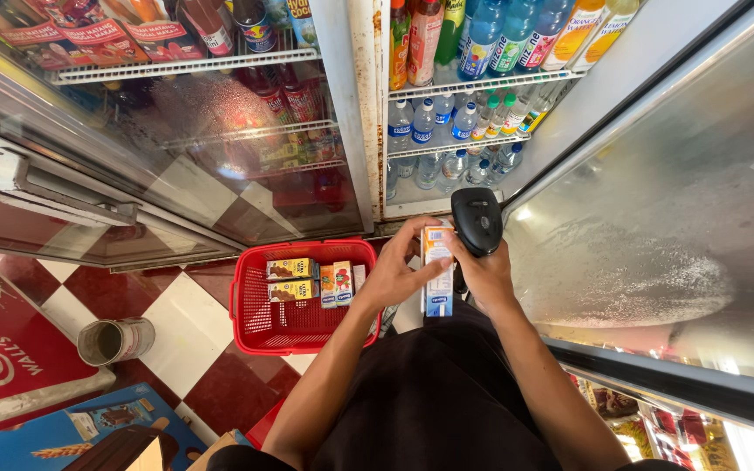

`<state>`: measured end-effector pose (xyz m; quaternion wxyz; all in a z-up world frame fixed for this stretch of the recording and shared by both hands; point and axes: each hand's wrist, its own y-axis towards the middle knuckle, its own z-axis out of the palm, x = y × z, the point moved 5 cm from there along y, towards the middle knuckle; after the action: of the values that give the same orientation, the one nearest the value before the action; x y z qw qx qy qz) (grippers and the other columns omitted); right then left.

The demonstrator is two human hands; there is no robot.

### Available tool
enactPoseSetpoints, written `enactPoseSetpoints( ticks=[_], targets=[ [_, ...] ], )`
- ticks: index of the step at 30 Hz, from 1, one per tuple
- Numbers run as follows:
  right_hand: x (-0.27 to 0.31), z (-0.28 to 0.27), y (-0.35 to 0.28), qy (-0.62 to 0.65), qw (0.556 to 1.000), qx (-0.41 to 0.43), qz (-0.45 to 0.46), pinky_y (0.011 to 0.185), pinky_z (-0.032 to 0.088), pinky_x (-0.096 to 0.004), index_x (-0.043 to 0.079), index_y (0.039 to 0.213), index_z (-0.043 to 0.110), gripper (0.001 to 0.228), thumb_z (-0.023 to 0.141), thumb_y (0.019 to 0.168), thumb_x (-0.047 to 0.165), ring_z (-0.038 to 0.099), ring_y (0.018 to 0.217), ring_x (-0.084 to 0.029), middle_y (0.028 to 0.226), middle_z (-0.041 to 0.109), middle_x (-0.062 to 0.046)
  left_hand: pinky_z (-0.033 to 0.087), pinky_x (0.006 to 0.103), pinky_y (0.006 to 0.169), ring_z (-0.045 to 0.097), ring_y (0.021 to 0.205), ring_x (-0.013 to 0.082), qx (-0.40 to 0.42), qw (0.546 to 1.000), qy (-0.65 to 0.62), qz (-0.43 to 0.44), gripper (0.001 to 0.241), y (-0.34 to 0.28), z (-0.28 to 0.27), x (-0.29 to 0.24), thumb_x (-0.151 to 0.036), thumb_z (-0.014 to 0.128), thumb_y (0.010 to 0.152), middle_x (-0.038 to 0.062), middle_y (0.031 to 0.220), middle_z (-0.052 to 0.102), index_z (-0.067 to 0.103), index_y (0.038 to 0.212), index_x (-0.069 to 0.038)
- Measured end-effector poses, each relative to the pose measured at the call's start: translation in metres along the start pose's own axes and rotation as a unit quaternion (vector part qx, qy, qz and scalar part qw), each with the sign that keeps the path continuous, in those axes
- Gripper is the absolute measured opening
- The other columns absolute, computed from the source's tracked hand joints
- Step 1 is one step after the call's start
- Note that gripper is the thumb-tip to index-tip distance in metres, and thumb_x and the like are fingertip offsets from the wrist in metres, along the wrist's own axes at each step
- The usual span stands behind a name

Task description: The person removes drink cartons from a basket, scans their barcodes with a handheld scanner, and places them onto refrigerator shelves by hand.

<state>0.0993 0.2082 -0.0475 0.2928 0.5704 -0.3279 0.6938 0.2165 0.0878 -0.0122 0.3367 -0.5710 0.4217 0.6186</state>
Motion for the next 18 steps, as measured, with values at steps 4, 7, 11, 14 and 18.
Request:
enactPoseSetpoints(
  ticks=[4,7,11,14,18],
  targets=[
    [0.007,-0.009,-0.011,-0.140,0.989,-0.043,0.012,0.064,0.050,-0.028,-0.001,0.110,0.072,0.020,0.077,0.096,0.012,0.063,0.073,-0.012,0.087,0.070,-0.010,0.060,0.0313,0.083,0.070,0.100,0.0153,-0.045,0.998,0.022,-0.049,0.057,0.005,-0.009,0.006,-0.015,0.079,0.089,0.011,0.127,0.066,0.052,0.138,-0.009],
    [0.011,-0.005,-0.021,-0.069,0.997,0.015,0.014,0.064,0.056,-0.026,0.001,0.105,0.070,0.019,0.073,0.089,0.010,0.069,0.071,-0.010,0.087,0.073,-0.004,0.060,0.0327,0.083,0.071,0.100,0.0172,-0.075,0.994,-0.031,-0.077,0.059,0.011,-0.016,0.013,-0.014,0.078,0.087,0.012,0.125,0.064,0.050,0.139,-0.010],
    [0.016,0.009,-0.039,-0.102,0.992,0.075,-0.003,0.061,0.054,-0.026,0.001,0.103,0.070,0.016,0.073,0.090,0.009,0.065,0.067,-0.009,0.084,0.071,-0.003,0.056,0.0362,0.095,0.066,0.117,0.0241,-0.099,0.992,0.075,0.019,0.058,0.017,-0.023,0.008,-0.007,0.078,0.085,0.013,0.132,0.064,0.055,0.138,-0.009],
    [0.014,0.015,-0.037,-0.140,0.987,0.076,0.015,0.061,0.054,-0.026,0.000,0.098,0.071,0.014,0.075,0.090,0.010,0.066,0.066,-0.010,0.076,0.071,-0.005,0.052,0.0376,0.104,0.064,0.125,0.0268,-0.098,0.990,0.092,0.050,0.058,0.024,-0.025,0.006,-0.006,0.078,0.085,0.013,0.134,0.064,0.055,0.138,-0.009],
    [0.012,0.019,-0.036,-0.123,0.989,0.085,0.016,0.061,0.052,-0.027,-0.003,0.098,0.070,0.015,0.075,0.093,0.010,0.064,0.067,-0.011,0.077,0.069,-0.007,0.049,0.0389,0.105,0.063,0.125,0.0277,-0.108,0.984,0.129,0.060,0.057,0.022,-0.026,0.000,-0.005,0.080,0.085,0.014,0.133,0.065,0.056,0.137,-0.008]
  ],
)
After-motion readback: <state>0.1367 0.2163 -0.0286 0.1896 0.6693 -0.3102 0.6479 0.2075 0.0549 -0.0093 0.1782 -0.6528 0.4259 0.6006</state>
